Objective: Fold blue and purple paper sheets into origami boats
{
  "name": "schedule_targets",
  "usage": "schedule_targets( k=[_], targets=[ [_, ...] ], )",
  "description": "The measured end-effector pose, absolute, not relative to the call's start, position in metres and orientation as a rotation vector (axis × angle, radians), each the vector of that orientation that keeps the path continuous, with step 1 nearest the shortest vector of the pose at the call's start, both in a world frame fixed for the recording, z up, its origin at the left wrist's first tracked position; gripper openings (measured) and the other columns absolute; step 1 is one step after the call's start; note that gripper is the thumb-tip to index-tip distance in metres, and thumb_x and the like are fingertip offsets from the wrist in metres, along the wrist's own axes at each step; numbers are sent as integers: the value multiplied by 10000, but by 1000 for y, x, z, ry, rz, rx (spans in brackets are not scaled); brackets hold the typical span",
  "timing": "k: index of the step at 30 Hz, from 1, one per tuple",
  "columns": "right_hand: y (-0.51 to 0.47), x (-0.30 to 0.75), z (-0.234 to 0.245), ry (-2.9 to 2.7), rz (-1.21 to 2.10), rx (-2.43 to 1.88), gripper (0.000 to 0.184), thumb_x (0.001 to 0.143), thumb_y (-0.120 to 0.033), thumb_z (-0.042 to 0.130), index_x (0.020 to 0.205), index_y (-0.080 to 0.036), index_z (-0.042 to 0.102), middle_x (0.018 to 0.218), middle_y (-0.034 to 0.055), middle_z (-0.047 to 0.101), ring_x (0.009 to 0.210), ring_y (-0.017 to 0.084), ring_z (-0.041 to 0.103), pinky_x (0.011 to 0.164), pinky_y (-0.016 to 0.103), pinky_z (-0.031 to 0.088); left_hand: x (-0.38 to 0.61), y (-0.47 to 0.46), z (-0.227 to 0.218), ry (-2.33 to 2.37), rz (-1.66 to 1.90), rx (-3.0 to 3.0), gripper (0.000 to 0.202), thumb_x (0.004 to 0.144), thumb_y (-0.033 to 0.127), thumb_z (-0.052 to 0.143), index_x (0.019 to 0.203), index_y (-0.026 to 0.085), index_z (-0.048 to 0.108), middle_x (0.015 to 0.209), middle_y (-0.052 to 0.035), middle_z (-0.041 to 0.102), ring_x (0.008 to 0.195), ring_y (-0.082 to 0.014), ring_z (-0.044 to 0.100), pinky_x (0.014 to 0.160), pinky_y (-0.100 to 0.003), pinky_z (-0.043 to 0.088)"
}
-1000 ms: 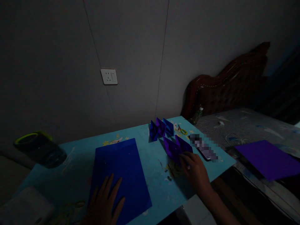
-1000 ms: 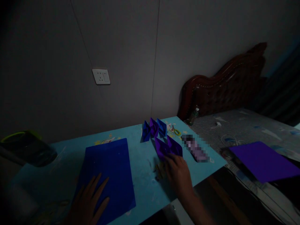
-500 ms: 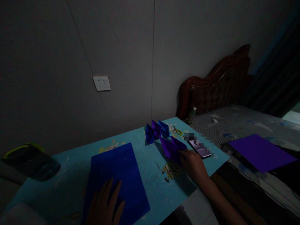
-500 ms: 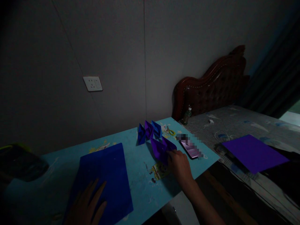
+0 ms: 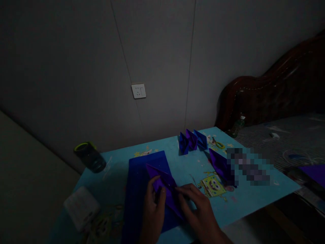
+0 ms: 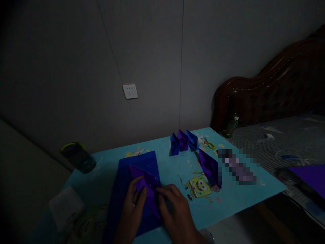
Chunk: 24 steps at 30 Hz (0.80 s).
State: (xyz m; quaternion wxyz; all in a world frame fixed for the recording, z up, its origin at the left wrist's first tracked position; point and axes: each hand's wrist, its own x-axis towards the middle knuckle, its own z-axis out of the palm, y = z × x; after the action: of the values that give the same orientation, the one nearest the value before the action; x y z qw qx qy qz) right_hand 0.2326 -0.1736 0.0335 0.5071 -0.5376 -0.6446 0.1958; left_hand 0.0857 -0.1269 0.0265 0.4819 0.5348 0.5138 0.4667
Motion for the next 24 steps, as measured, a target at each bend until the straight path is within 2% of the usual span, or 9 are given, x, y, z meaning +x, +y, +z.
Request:
schedule_targets(
  k=[4,9,14,18,24],
  targets=[
    [-173,221,33,-1612,540,-1266,246,935,-175,505,1116,-248,654,1001,53,657,931,165,647,821,269,525,77,-125,25,1301,1177,1324,420,851,480,560,1164,205,510,1090,-77,646,1028,-224,621,893,-343,489],
    [-178,217,31,-1664,550,-1269,247,943,-176,485,1136,-246,622,1018,52,642,934,160,638,836,270,521,79,-123,21,1324,1191,1331,406,808,465,630,1083,205,484,933,-39,631,873,-204,628,816,-339,503],
    [-173,225,24,-1634,528,-1381,288,945,-213,470,1215,-247,564,1072,55,657,976,177,637,870,288,506,80,-124,19,1244,1178,1334,366,857,417,585,1145,210,496,1052,-69,649,1002,-222,631,877,-348,498],
    [-165,230,21,-1614,507,-1515,299,945,-269,469,1233,-222,536,1083,68,667,927,190,652,842,310,507,79,-127,21,1167,1135,1339,375,875,390,566,1199,211,507,1168,-93,646,1062,-228,637,906,-338,506],
    [-156,234,30,-1657,444,-1762,220,922,-350,539,1084,-202,531,988,72,675,877,223,666,782,339,498,81,-131,28,1191,1033,1509,336,867,364,572,1162,205,592,1085,-83,694,1042,-236,654,927,-365,514]
  ],
)
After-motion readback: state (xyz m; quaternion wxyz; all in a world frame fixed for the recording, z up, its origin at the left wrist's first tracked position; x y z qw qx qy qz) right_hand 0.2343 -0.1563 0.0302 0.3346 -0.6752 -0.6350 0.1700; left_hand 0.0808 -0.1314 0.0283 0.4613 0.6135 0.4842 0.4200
